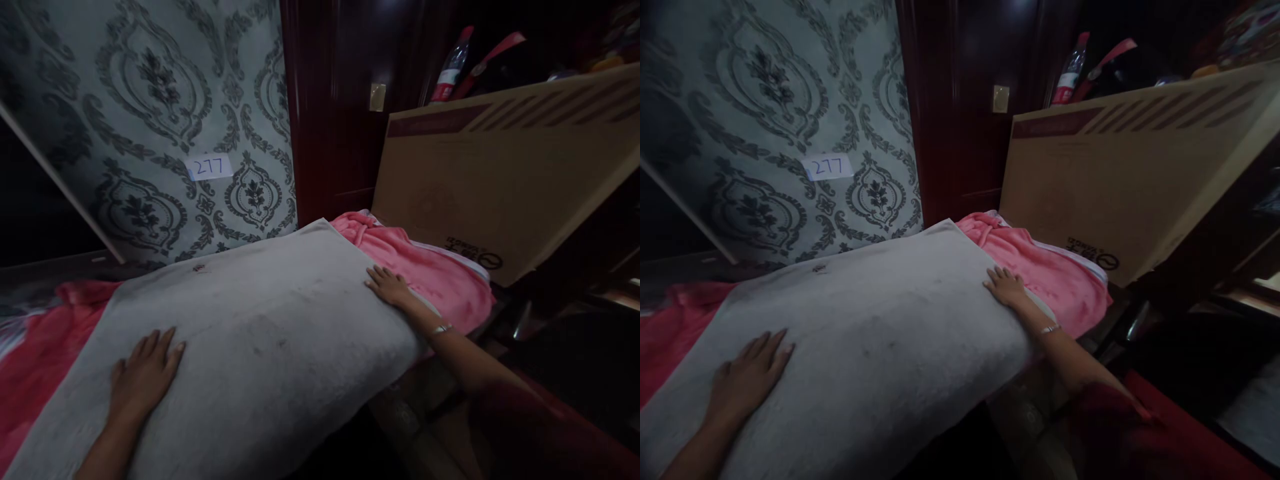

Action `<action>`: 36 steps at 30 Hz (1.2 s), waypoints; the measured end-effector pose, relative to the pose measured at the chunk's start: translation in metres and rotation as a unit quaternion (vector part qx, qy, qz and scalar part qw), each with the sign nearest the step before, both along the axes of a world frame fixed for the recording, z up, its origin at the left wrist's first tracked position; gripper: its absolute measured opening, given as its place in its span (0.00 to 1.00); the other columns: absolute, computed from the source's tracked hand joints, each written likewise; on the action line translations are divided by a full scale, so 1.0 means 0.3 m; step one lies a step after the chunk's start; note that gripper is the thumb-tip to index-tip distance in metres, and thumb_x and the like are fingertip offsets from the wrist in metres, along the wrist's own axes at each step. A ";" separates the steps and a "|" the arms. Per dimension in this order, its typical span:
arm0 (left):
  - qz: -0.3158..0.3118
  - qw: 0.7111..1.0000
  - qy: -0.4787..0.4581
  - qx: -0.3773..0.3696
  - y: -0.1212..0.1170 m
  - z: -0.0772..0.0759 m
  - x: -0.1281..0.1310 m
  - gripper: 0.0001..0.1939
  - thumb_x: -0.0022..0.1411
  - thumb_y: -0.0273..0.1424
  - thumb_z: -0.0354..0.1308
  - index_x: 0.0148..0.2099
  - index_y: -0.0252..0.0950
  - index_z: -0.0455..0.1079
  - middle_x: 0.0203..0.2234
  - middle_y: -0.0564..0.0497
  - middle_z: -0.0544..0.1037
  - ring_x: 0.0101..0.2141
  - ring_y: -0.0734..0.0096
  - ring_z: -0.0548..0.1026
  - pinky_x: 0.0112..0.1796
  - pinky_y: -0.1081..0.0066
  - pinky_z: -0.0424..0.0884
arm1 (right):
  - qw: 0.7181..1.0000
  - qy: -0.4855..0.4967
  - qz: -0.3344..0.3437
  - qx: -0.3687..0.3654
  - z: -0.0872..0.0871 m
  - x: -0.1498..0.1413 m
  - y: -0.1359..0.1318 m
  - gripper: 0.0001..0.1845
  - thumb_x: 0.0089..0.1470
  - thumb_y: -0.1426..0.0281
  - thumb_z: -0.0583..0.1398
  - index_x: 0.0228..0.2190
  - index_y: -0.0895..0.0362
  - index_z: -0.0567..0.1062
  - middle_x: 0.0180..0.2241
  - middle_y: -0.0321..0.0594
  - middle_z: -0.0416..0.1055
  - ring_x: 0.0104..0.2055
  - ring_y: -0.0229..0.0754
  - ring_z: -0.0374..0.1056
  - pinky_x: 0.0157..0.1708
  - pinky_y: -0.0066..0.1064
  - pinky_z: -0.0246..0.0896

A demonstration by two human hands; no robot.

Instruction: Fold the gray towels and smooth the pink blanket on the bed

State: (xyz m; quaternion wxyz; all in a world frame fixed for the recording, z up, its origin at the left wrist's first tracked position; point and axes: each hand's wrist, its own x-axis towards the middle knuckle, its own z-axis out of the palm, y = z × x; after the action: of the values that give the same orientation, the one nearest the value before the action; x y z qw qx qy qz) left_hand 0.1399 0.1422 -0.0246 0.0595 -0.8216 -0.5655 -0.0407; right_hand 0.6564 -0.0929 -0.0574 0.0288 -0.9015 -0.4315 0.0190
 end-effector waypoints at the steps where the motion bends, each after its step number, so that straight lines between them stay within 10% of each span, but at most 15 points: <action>1: 0.001 1.000 0.001 0.000 -0.002 0.003 0.001 0.36 0.68 0.43 0.30 0.70 0.32 0.55 0.68 0.37 0.56 0.67 0.49 0.53 0.61 0.43 0.55 | 1.000 -0.012 0.004 0.005 -0.017 -0.013 -0.049 0.34 0.67 0.51 0.41 0.68 0.48 0.52 0.71 0.42 0.43 0.71 0.53 0.41 0.65 0.57 0.42; 9: -0.008 1.000 -0.010 -0.001 -0.011 0.005 0.003 0.35 0.69 0.43 0.31 0.70 0.31 0.56 0.67 0.35 0.57 0.67 0.48 0.54 0.61 0.41 0.55 | 0.994 -0.071 -0.060 0.053 -0.087 -0.019 -0.289 0.32 0.67 0.56 0.39 0.67 0.53 0.57 0.68 0.45 0.51 0.69 0.53 0.48 0.64 0.54 0.47; 16: -0.016 0.999 -0.014 -0.031 -0.058 0.028 -0.021 0.32 0.70 0.43 0.36 0.70 0.34 0.55 0.68 0.37 0.55 0.67 0.49 0.52 0.62 0.41 0.52 | 0.992 -0.083 -0.055 0.082 -0.104 -0.020 -0.308 0.32 0.66 0.58 0.41 0.66 0.54 0.60 0.66 0.46 0.56 0.67 0.53 0.52 0.61 0.54 0.51; 25: 0.033 0.998 0.005 -0.045 -0.142 0.009 -0.297 0.33 0.70 0.43 0.39 0.72 0.35 0.47 0.71 0.44 0.49 0.69 0.54 0.46 0.65 0.49 0.46 | 0.995 -0.055 -0.042 0.068 -0.128 0.008 -0.320 0.39 0.62 0.56 0.37 0.66 0.62 0.60 0.67 0.51 0.54 0.67 0.59 0.51 0.61 0.55 0.50; 36: 0.097 0.995 -0.019 0.014 -0.161 -0.004 -0.298 0.33 0.70 0.41 0.36 0.70 0.29 0.52 0.69 0.37 0.54 0.68 0.49 0.51 0.64 0.48 0.49 | 0.992 -0.060 -0.046 0.103 -0.142 0.001 -0.305 0.39 0.61 0.56 0.38 0.64 0.59 0.62 0.66 0.51 0.57 0.66 0.59 0.53 0.60 0.56 0.52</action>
State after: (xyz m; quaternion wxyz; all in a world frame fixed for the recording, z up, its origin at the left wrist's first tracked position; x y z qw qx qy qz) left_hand 0.0505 0.0938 -0.0259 0.0641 -0.7610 -0.6429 -0.0585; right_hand 0.6566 -0.1844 -0.0999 0.0963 -0.9123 -0.3897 -0.0810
